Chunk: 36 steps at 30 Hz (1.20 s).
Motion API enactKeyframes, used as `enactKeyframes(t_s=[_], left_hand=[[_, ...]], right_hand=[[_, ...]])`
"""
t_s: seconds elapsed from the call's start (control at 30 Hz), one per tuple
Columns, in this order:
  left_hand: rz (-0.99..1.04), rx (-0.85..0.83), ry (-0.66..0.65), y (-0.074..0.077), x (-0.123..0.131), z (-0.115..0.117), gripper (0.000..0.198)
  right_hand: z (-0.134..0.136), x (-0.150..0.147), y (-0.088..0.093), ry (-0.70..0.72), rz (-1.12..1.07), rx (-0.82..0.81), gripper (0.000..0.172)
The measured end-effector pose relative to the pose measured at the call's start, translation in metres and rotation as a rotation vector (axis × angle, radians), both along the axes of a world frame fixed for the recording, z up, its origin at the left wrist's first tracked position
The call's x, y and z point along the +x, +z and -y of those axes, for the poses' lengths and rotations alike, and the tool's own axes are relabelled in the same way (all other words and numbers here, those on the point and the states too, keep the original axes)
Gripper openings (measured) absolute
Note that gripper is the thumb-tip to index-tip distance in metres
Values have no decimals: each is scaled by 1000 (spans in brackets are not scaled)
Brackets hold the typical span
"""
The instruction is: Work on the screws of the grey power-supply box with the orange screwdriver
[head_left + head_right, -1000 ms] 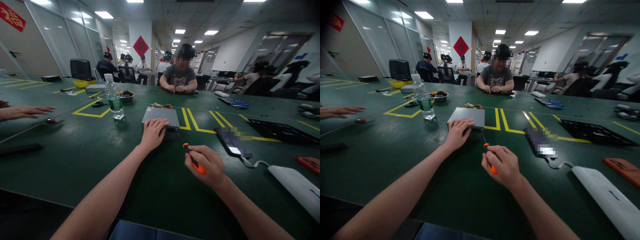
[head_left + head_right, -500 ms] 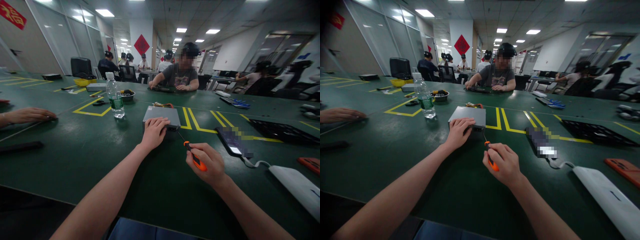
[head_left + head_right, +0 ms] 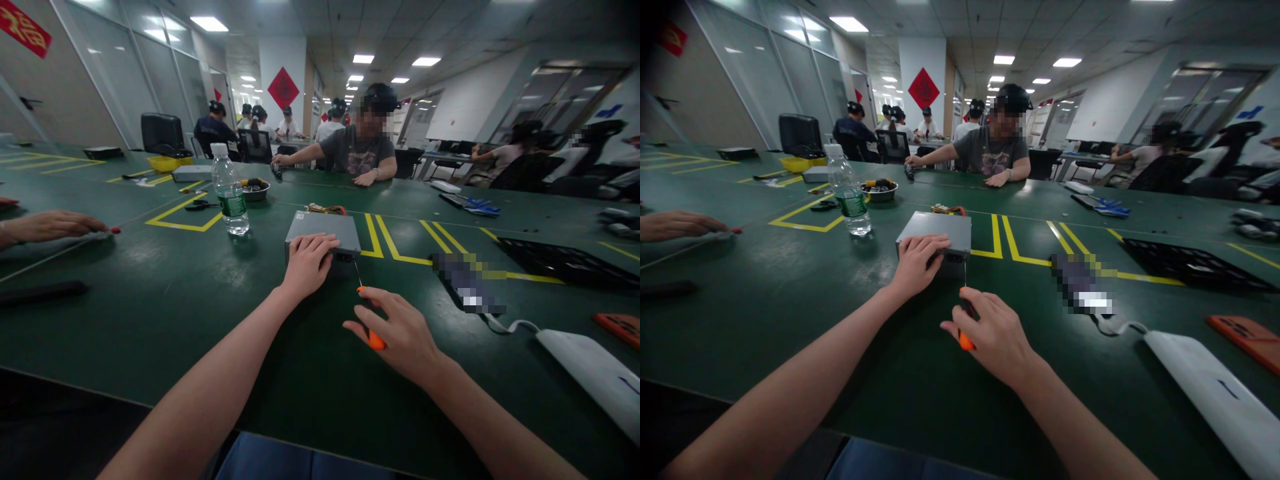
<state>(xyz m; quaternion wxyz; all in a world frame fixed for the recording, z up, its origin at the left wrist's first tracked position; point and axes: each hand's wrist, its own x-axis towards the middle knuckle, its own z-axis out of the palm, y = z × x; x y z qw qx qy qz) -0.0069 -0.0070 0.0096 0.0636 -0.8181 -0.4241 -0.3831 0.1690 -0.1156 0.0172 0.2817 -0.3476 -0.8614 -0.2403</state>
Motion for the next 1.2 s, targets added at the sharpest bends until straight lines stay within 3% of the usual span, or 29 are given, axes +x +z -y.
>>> enactKeyframes(t_s=[0.1, 0.2, 0.33, 0.47, 0.7, 0.8, 0.9, 0.97, 1.07, 1.2], left_hand=[[-7, 1, -7, 0, 0, 0, 29], [-5, 4, -10, -1, 0, 1, 29], [-2, -9, 7, -1, 1, 1, 29], [-4, -14, 12, 0, 2, 1, 28], [-2, -2, 7, 0, 1, 1, 29], [-5, -11, 5, 0, 1, 1, 29], [-5, -24, 10, 0, 1, 1, 30], [2, -24, 9, 0, 1, 1, 30], [5, -23, 7, 1, 2, 2, 29], [-7, -29, 13, 3, 2, 3, 30]], right_hand=[[8, 0, 6, -22, -9, -114, 24], [9, 4, 9, -16, 29, -3, 26], [7, 10, 8, -97, -47, 142, 16], [10, 3, 5, -155, -39, 139, 8], [13, -9, 0, -51, 75, -37, 21], [14, -2, 2, -58, 80, 49, 22], [15, 6, 7, -180, 83, 226, 28], [16, 9, 10, -298, 92, 274, 22], [18, 4, 11, -404, 128, 248, 20], [19, -11, 5, -437, 138, 184, 16]])
